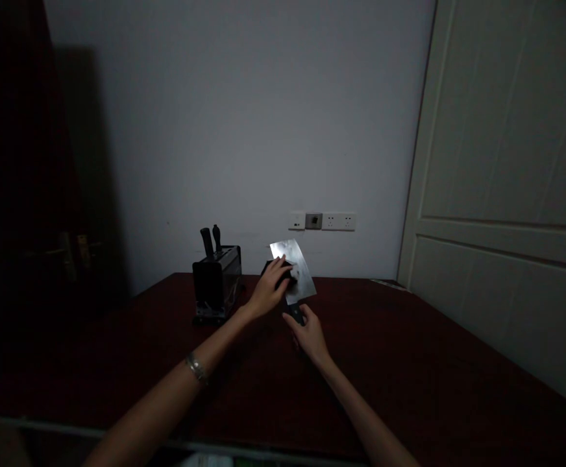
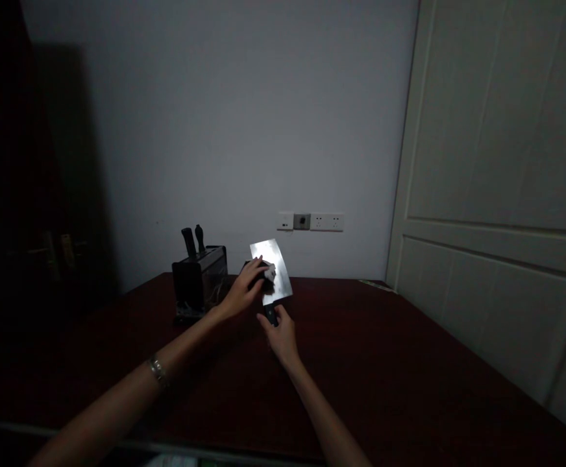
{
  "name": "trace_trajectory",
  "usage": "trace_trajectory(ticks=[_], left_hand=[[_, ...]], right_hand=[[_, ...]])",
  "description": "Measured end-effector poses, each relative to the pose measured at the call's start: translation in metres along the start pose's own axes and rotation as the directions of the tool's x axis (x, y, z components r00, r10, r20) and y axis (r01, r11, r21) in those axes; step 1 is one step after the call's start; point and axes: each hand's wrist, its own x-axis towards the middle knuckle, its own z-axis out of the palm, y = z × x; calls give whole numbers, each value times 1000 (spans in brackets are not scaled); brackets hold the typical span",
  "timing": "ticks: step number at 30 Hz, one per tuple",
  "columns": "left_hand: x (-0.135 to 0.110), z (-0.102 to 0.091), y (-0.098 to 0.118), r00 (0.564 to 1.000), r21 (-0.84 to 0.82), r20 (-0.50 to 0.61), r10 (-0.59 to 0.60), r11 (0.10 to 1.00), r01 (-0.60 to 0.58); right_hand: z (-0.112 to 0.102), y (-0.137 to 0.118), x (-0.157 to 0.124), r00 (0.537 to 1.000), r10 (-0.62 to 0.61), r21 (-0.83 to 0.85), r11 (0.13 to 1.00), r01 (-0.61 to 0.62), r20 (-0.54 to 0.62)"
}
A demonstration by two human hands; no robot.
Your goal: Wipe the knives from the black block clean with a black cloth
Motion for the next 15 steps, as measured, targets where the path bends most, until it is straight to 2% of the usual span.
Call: trace_trajectory(ticks=[2, 4, 10, 15], left_hand=[[-4, 2, 0, 982, 92, 165, 89, 990, -105], [-5, 2, -1, 961, 134, 256, 108, 980, -145], [-7, 1, -7, 945, 203, 313, 93, 966, -163], [-6, -6, -10, 907, 217, 397, 143, 945, -244]], right_hand=[[0, 1, 0, 999, -27, -15, 1000, 27, -21], [-1, 2, 1, 999, -29, -28, 999, 28, -39], [-1, 4, 1, 997, -45, -51, 998, 42, -59], [-1, 6, 2, 999, -20, -41, 999, 18, -49]])
